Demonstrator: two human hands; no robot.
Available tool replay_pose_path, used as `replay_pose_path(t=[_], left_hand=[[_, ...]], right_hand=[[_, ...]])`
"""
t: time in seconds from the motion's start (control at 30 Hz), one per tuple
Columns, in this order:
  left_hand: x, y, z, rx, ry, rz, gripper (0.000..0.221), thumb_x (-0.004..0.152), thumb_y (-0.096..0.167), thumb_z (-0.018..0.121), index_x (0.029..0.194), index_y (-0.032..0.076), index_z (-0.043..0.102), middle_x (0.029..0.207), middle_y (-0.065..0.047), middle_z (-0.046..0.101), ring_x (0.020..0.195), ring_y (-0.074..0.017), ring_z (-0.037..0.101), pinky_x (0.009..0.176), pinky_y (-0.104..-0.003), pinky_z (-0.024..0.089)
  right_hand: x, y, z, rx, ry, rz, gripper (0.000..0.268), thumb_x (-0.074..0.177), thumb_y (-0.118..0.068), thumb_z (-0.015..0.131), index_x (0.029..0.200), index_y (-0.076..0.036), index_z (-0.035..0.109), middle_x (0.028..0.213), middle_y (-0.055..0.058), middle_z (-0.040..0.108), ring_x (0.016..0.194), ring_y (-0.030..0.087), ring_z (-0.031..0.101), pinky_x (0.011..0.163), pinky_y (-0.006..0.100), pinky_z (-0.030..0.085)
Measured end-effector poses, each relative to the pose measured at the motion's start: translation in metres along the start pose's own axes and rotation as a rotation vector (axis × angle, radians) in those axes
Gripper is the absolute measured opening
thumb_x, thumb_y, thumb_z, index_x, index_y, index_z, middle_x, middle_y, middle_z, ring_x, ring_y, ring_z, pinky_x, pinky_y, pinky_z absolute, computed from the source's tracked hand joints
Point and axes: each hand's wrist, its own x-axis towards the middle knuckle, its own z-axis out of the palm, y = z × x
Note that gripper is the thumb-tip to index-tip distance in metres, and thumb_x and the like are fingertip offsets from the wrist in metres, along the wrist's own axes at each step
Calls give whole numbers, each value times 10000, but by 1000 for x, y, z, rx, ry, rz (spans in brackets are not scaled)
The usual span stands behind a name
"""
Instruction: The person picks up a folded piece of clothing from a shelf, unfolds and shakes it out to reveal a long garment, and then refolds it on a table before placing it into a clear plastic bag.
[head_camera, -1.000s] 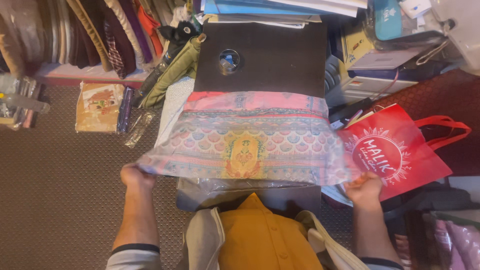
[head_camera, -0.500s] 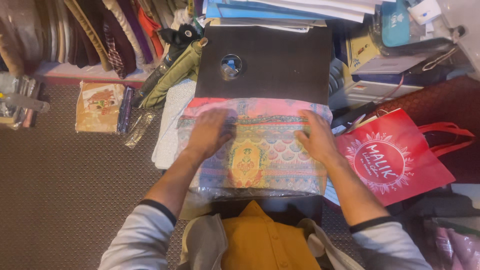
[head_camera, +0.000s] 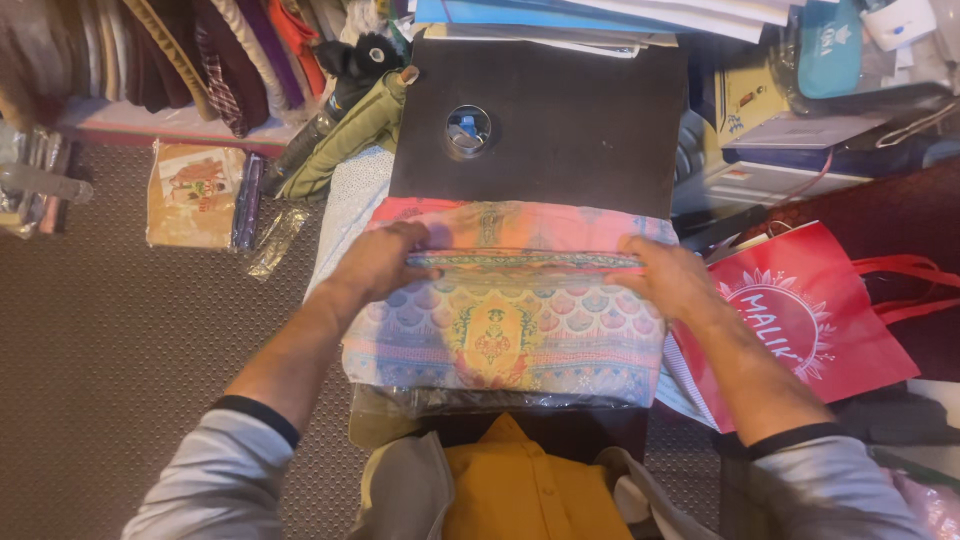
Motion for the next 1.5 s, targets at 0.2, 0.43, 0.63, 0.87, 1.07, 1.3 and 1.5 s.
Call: replay_pose_path(t=[0.2,0.43,0.63,0.87,1.07,1.3,1.5], left_hand=[[10,11,-41,117,-174,-249,1059,650,425,944,1518,241,365,1436,-78,437,1089,-523,674,994,-623,564],[19,3,-32,25,-214,-270,690,718,432,904,1304,246,592,1280,-44,657,1193,-370,676,1022,-549,547],[13,10,-47,87,-251,-232,488,821,410,789,1256,213,688,1288,-77,669,1162,-404,684,1010,-547,560],[11,4,-64,224,-349,-302,464,846,476,730,1277,319,660,1185,-130,743,1144,-391,707,987,-512,578],[36,-38,-90,159,-243,-335,366,897,357,697,1258,301,692,1144,-184,764,1135,-414,704,979,-514,575],[94,-44,-146,294,101,-259,119,955,262,622,1058,218,660,926,-139,757,818,-443,735,706,-578,598],[63,-5,-165,133,238,-211,729,793,61,800,1441,87,467,1260,-193,601,1007,-431,673,868,-656,559]], right_hand=[[22,22,-17,122,-66,148,961,797,-404,823,1597,-351,292,1442,131,628,1322,418,579,1144,576,422],[56,60,4,187,-97,281,796,662,-545,923,1343,-318,579,1203,91,769,1234,349,663,1048,517,492],[43,44,-17,113,-107,248,394,806,-504,816,1120,-286,723,1128,63,803,1180,353,692,966,506,553],[47,58,-15,31,-115,216,350,897,-465,726,1224,-340,710,1177,107,783,1195,367,682,1019,496,542],[48,65,-42,93,66,76,270,908,-334,737,1152,-221,724,1029,165,789,1090,415,701,938,532,543],[113,93,-93,84,503,-122,280,897,-279,886,1061,-162,690,1033,110,736,911,349,664,756,452,476],[79,52,-125,-12,395,42,714,851,-325,865,1478,-168,562,1051,105,780,979,434,709,791,539,524]])
